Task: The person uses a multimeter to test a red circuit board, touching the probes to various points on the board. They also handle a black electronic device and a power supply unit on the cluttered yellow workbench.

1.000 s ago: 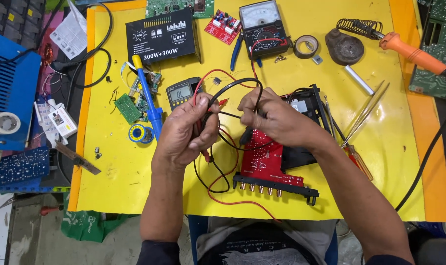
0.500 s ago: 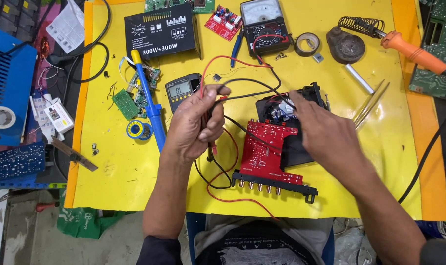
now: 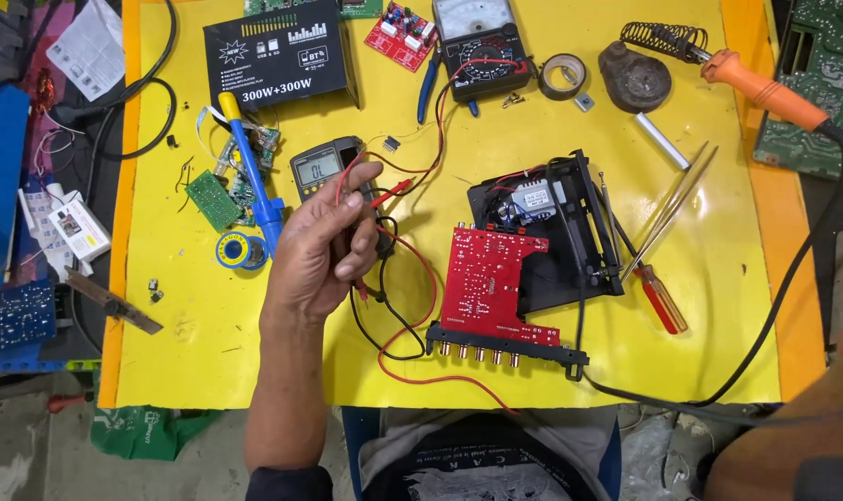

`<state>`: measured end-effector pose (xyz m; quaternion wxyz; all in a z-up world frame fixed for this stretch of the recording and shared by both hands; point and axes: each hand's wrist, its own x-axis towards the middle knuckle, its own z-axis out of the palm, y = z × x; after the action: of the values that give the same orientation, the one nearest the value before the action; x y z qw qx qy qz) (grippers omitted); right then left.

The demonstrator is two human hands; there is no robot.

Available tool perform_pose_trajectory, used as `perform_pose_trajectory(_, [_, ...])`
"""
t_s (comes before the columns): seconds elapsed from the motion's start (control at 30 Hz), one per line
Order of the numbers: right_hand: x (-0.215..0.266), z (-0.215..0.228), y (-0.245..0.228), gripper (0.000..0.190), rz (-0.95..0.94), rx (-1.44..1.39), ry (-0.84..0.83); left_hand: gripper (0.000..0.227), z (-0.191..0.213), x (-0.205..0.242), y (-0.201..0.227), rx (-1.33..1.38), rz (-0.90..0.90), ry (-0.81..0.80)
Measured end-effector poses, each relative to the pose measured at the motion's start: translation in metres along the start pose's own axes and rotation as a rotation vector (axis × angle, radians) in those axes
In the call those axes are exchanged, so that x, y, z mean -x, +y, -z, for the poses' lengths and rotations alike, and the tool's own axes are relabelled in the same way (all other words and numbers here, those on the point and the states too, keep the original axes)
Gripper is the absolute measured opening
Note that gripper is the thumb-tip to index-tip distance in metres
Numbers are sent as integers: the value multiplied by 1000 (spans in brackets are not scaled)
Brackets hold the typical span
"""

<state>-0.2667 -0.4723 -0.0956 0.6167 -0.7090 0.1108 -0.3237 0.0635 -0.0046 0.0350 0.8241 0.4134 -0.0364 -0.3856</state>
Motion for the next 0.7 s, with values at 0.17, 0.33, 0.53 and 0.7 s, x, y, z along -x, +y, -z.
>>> perform_pose_trajectory(0.17, [52, 17, -27, 23, -306, 329, 29, 46, -6, 11, 1, -18, 2, 22])
perform_pose_trajectory(0.33, [29, -90, -118, 42, -840, 491, 16, 44, -11, 17, -2, -13, -39, 16])
perform_pose_trajectory(0.53, [66, -33, -76, 63, -328, 777, 198, 40, -18, 23, -5, -2, -24, -25])
perform_pose_trajectory(0.7, [82, 120, 42, 50, -259, 735, 43, 34, -22, 25, -10, 4, -22, -35])
